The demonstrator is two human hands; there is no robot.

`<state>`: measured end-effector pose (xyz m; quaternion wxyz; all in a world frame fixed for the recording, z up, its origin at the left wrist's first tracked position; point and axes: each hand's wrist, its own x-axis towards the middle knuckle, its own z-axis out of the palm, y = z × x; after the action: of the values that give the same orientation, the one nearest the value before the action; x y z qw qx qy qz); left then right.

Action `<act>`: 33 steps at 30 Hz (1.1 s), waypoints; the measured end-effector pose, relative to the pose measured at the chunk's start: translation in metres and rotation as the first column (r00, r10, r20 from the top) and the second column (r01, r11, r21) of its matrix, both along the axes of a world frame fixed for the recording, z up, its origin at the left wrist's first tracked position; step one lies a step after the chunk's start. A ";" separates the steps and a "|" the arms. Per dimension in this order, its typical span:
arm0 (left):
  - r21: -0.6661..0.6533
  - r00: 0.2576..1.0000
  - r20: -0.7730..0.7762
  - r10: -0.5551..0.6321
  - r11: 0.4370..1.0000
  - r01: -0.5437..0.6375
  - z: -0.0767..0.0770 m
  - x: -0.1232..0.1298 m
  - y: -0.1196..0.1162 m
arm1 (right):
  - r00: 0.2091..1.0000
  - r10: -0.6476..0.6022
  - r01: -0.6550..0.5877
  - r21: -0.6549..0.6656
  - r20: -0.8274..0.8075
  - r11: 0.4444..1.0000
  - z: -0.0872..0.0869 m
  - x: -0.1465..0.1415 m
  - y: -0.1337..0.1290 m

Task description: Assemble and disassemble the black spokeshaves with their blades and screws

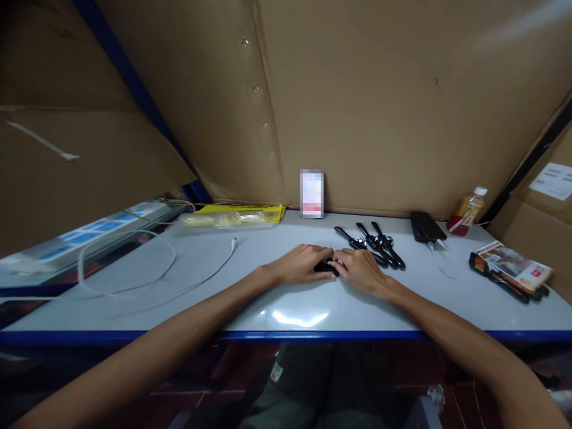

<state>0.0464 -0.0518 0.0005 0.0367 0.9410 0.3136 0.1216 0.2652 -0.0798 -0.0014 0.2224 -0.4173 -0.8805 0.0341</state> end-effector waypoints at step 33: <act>-0.001 0.999 -0.030 0.042 0.999 -0.042 0.000 0.001 -0.001 | 1.000 0.000 0.000 0.005 -0.022 1.000 0.000 -0.013 -0.009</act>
<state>0.0473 -0.0526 0.0007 0.0304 0.9360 0.3339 0.1077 0.2521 -0.0885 -0.0013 0.2331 -0.4163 -0.8780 0.0368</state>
